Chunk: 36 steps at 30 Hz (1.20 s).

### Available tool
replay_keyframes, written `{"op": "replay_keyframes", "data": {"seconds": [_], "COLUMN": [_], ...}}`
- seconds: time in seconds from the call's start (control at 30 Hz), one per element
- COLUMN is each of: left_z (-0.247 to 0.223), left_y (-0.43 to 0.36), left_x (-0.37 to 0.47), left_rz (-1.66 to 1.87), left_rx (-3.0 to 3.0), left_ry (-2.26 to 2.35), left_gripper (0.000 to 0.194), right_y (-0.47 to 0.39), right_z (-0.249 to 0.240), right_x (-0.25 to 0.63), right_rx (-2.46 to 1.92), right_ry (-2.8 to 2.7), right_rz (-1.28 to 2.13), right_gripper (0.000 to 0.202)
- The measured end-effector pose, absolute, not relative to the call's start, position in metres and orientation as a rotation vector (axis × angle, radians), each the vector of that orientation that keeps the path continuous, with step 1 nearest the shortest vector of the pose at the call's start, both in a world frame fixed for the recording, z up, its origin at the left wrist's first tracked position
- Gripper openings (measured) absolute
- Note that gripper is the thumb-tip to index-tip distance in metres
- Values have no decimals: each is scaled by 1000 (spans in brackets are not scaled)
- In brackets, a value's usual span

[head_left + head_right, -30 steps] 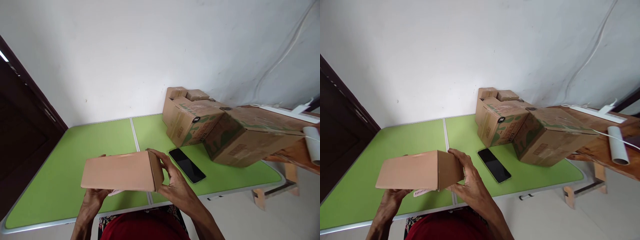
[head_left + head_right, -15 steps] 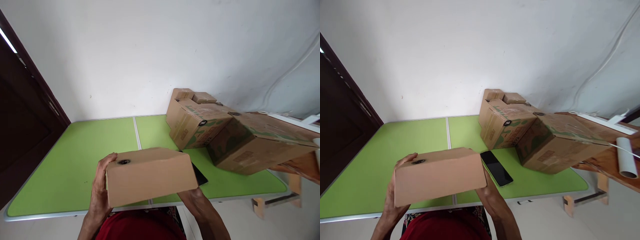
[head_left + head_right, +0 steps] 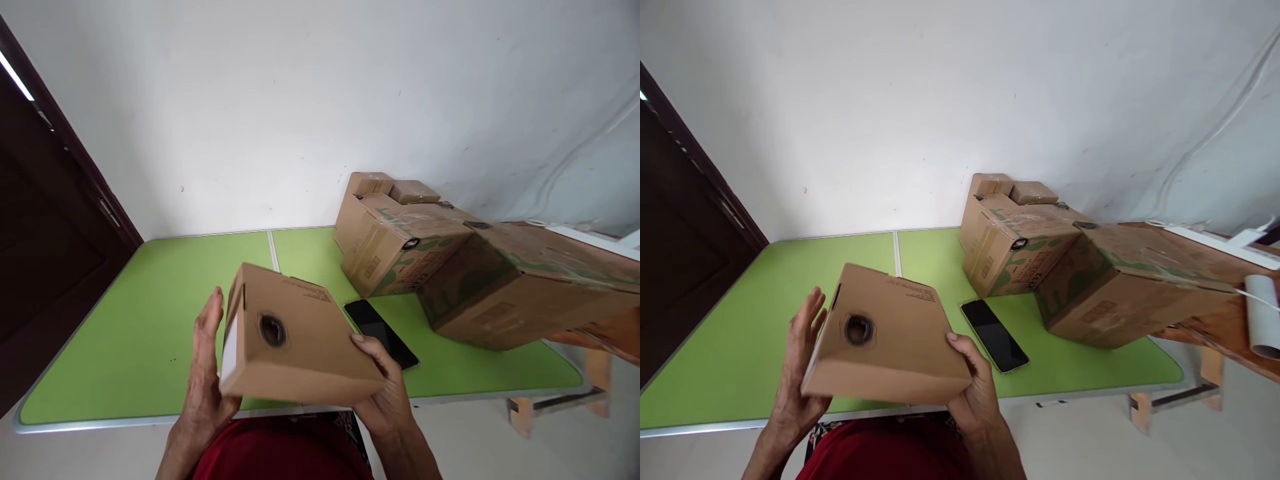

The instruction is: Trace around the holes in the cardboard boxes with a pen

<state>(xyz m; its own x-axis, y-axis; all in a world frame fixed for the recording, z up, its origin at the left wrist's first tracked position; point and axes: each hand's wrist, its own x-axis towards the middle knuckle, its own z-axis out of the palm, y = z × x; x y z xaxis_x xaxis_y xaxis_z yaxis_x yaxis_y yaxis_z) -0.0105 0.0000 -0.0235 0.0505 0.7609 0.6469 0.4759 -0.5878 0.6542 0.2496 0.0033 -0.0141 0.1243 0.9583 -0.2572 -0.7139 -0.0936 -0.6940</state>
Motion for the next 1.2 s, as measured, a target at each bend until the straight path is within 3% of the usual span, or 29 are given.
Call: {"op": "replay_keyframes", "data": {"seconds": [0.07,0.13,0.3,0.4,0.53,0.63,0.7,0.8,0.93,1.03,1.2], "left_z": [-31,-35,-22,-9,-3,0,5,16,23,19,15], "left_y": [0,-2,-4,7,23,29,29,25,15,9,5], "left_x": [-3,7,26,26,15,1,-3,3,23,30,32], "left_rz": [1574,1456,1451,1466,1525,1523,1503,1456,1431,1465,1441], "left_rx": [1755,1468,1036,849,781,838,942,1192,1433,1563,1615], "left_ry": [1225,1098,855,1018,995,1001,1063,1161,1210,1299,1457], "left_gripper": [109,106,117,105,101,97,94,92,92,90,85], "right_y": [0,-3,-13,-25,-29,-13,0,14,23,26,24], "right_z": [-14,-12,-21,-50,-89,-85,-62,-15,33,40,27], "right_x": [229,208,171,165,192,235,261,271,240,216,201], "right_rx": [-797,-727,-671,-765,-922,-895,-888,-1005,-1118,-1223,-1165], "right_ry": [-328,-333,-530,-706,-896,-952,-976,-1041,-1067,-996,-903], "right_rz": [1463,1449,1410,1440,1382,1305,1277,1055,984,893,848], "right_gripper": [27,39,86,108,116,134,128,95,110,123,113]}}
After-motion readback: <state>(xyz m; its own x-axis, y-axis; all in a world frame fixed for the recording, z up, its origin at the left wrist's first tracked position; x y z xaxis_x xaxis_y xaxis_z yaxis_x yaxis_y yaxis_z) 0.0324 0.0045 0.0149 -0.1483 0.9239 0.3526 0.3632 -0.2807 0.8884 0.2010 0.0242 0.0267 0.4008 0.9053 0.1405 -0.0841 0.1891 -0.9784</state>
